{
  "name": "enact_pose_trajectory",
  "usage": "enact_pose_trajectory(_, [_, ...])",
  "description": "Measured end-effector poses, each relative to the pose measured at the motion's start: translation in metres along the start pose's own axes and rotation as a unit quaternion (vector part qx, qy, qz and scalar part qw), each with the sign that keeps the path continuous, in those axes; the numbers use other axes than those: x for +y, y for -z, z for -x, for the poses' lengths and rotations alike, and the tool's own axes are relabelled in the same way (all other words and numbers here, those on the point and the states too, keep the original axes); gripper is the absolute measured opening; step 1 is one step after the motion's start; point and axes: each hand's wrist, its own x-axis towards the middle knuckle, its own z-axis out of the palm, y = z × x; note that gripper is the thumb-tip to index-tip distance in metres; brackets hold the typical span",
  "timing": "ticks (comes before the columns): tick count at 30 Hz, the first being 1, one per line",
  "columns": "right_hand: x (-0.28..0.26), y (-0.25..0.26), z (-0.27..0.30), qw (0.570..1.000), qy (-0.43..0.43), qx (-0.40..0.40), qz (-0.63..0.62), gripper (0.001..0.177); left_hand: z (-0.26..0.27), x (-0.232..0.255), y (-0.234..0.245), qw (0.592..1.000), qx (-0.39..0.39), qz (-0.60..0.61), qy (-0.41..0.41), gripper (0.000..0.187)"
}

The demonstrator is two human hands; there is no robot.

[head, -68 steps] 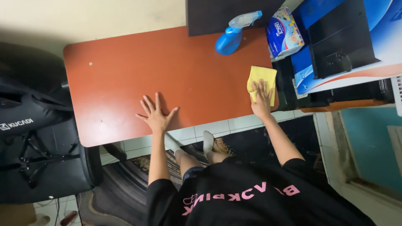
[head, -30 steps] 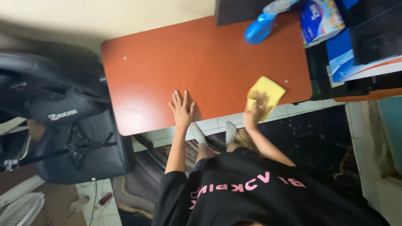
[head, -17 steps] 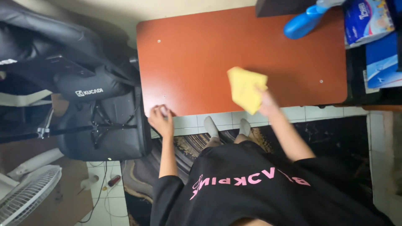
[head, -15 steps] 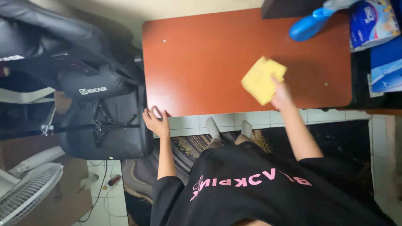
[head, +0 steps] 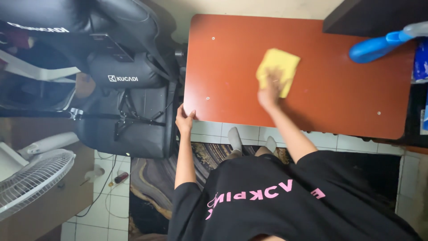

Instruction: The person is wiping down a desk and a laptop using a cleaning spray and a yellow cloth.

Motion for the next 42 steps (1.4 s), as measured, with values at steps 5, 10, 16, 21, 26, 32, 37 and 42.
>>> enact_pose_trajectory(5, [-0.099, -0.023, 0.084, 0.916, 0.322, -0.225, -0.078, 0.055, -0.004, -0.004, 0.0, 1.0, -0.012, 0.0, -0.009, 0.064])
enact_pose_trajectory(10, [-0.103, 0.06, 0.081, 0.827, 0.458, -0.323, -0.041, 0.082, -0.004, -0.002, 0.005, 0.999, -0.031, 0.015, -0.028, 0.062])
enact_pose_trajectory(16, [0.015, 0.111, 0.023, 0.907, 0.278, -0.315, 0.002, 0.068, -0.004, 0.004, 0.004, 0.997, -0.051, 0.054, 0.004, 0.06])
enact_pose_trajectory(21, [0.1, 0.093, -0.034, 0.986, 0.107, -0.106, 0.069, 0.066, -0.003, -0.001, -0.002, 0.992, -0.061, 0.113, -0.018, 0.059])
enact_pose_trajectory(26, [0.069, 0.028, -0.086, 0.978, -0.184, 0.012, 0.099, 0.069, 0.004, 0.012, -0.008, 0.982, -0.045, 0.169, 0.064, 0.06])
enact_pose_trajectory(32, [-0.028, -0.035, -0.142, 0.962, -0.264, 0.025, 0.069, 0.071, 0.008, 0.001, -0.013, 0.983, -0.016, 0.181, -0.017, 0.062])
enact_pose_trajectory(37, [-0.142, -0.072, -0.164, 0.976, -0.214, -0.014, 0.019, 0.073, 0.01, 0.002, -0.016, 0.983, -0.007, 0.184, -0.02, 0.063])
enact_pose_trajectory(42, [-0.205, -0.104, -0.148, 0.984, -0.179, -0.024, -0.002, 0.078, 0.01, 0.003, -0.012, 0.979, 0.001, 0.181, 0.098, 0.067])
